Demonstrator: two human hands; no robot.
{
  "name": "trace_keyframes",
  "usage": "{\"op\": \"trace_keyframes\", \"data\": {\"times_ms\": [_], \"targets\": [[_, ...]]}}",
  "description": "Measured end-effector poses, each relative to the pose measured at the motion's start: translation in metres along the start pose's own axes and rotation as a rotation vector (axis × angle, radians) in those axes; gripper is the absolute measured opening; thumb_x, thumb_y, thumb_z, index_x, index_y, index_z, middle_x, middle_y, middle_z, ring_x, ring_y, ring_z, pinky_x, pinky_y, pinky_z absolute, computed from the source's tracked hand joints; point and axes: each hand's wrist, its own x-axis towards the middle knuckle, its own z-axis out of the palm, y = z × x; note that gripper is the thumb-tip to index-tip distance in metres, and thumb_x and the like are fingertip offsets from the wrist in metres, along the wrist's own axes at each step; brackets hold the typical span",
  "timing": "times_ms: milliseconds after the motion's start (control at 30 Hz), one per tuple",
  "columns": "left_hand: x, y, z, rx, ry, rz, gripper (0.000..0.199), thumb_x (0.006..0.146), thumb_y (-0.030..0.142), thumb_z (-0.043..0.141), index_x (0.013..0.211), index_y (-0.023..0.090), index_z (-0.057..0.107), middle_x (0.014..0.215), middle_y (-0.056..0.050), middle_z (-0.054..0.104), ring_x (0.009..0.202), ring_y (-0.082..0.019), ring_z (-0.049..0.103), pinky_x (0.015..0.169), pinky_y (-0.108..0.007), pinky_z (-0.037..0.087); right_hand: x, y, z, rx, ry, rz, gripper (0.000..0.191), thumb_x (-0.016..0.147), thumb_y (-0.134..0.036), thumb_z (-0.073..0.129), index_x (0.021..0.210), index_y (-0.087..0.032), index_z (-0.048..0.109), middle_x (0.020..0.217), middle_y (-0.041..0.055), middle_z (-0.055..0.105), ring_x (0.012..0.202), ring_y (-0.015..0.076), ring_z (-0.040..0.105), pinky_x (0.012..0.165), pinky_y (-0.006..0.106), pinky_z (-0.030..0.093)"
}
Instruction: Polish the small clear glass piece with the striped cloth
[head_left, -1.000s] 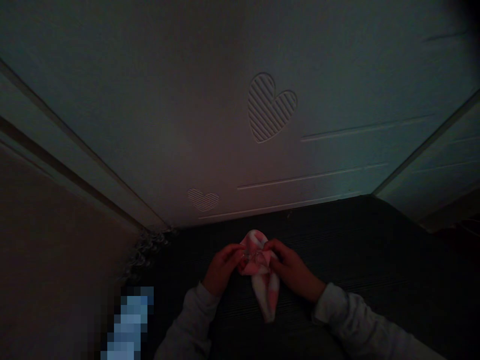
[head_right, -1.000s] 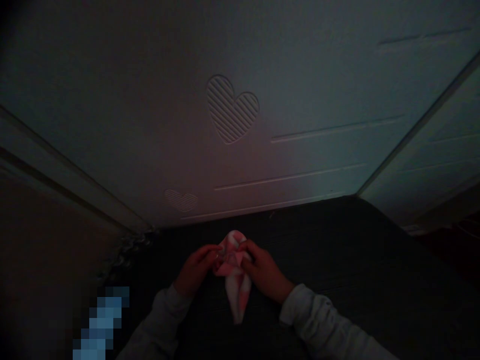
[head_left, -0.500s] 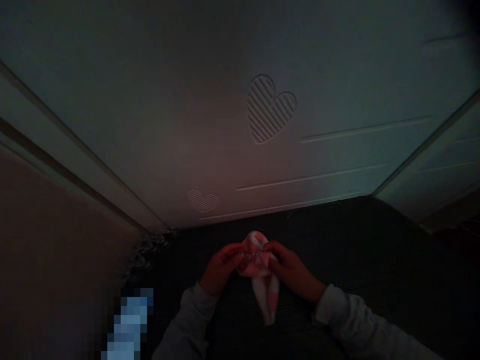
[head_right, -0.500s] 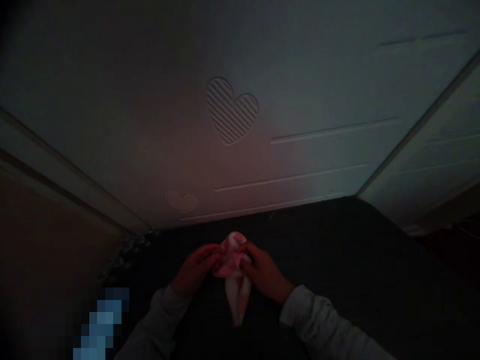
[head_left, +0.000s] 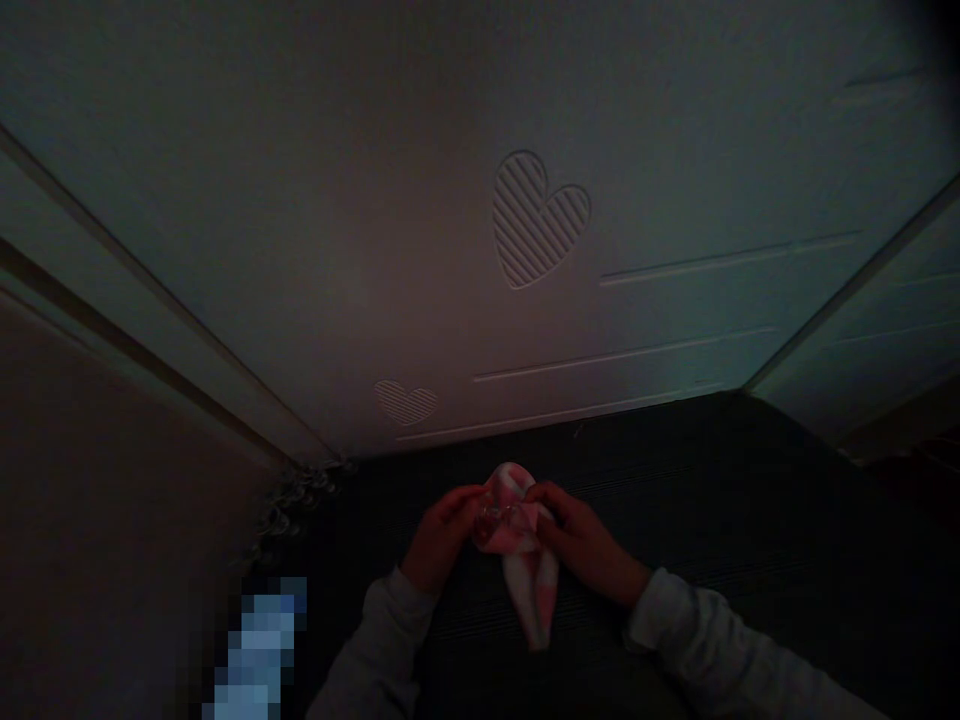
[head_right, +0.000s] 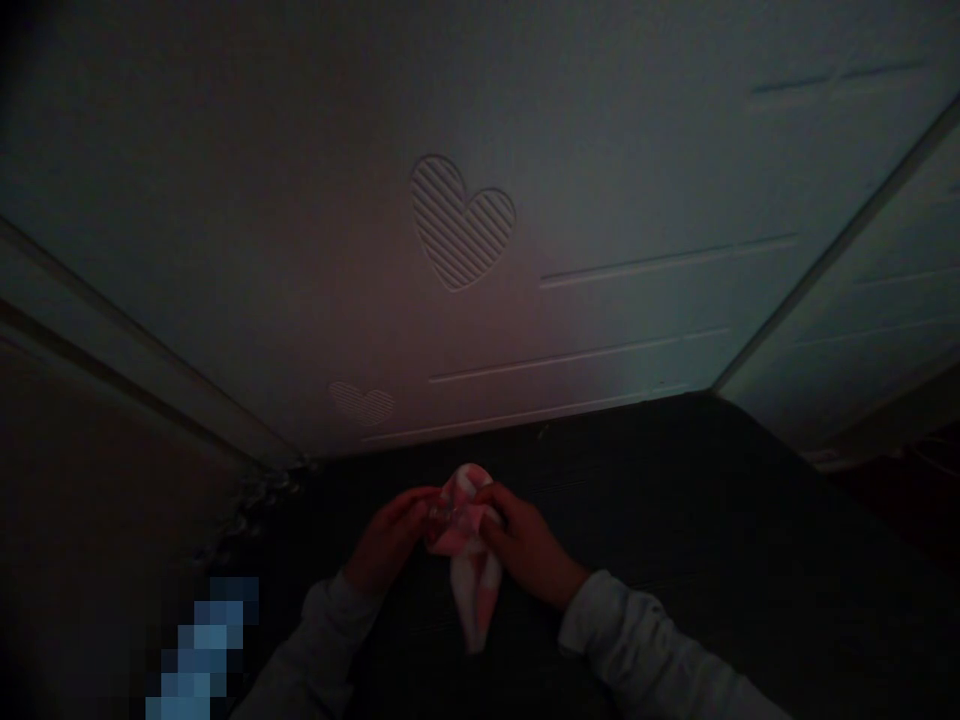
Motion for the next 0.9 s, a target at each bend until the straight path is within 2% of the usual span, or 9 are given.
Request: {"op": "trace_keyframes", "data": {"times_ms": [133, 267, 567, 767, 900], "targets": [[-0.0002, 0.0022, 0.0018, 0.018, -0.012, -0.009, 0.046, 0.07, 0.052, 0.073, 0.096, 0.015, 0.069, 0.062, 0.001, 0.066, 0.056, -0.013, 0.057, 0.06, -0.028, 0.046, 0.0, 0.0024, 0.0003, 0.001, 0.0, -0.004, 0.013, 0.083, -0.022, 0.047, 0.091, -0.02, 0.057, 0.08, 0.0003, 0.062, 0.07, 0.0163, 0.056, 0.062, 0.027, 0.042], [-0.001, 0.0035, 0.0022, 0.03, -0.025, -0.009, 0.04, 0.069, 0.047, 0.075, 0.095, 0.016, 0.069, 0.061, 0.002, 0.065, 0.057, -0.014, 0.057, 0.06, -0.028, 0.046, -0.0006, 0.0017, -0.0006, -0.007, 0.003, -0.004, 0.014, 0.082, -0.02, 0.047, 0.092, -0.02, 0.058, 0.08, 0.0001, 0.062, 0.07, 0.0163, 0.056, 0.063, 0.027, 0.042], [0.0006, 0.0012, -0.002, 0.028, -0.05, 0.021, 0.034, 0.069, 0.04, 0.077, 0.093, 0.017, 0.071, 0.08, -0.003, 0.071, 0.065, -0.015, 0.061, 0.067, -0.031, 0.047, 0.0003, 0.0028, -0.0008, -0.001, -0.023, -0.001, 0.015, 0.083, -0.024, 0.048, 0.093, -0.019, 0.058, 0.083, 0.0016, 0.062, 0.072, 0.0168, 0.056, 0.065, 0.028, 0.043], [0.0005, -0.0003, -0.0041, -0.011, -0.078, 0.042, 0.034, 0.067, 0.039, 0.08, 0.095, 0.02, 0.073, 0.099, -0.007, 0.074, 0.09, -0.022, 0.065, 0.081, -0.034, 0.047, -0.0002, 0.0037, -0.0005, -0.004, -0.033, 0.008, 0.018, 0.081, -0.026, 0.047, 0.093, -0.018, 0.058, 0.079, 0.001, 0.061, 0.067, 0.0162, 0.054, 0.062, 0.028, 0.042], [0.0007, -0.0009, -0.0048, -0.04, -0.1, 0.042, 0.036, 0.066, 0.038, 0.081, 0.096, 0.02, 0.073, 0.1, -0.007, 0.074, 0.093, -0.024, 0.066, 0.084, -0.036, 0.047, 0.0002, 0.0043, -0.0004, -0.009, -0.027, 0.01, 0.017, 0.082, -0.026, 0.048, 0.093, -0.018, 0.058, 0.082, 0.0018, 0.062, 0.07, 0.0168, 0.055, 0.064, 0.029, 0.042]]}}
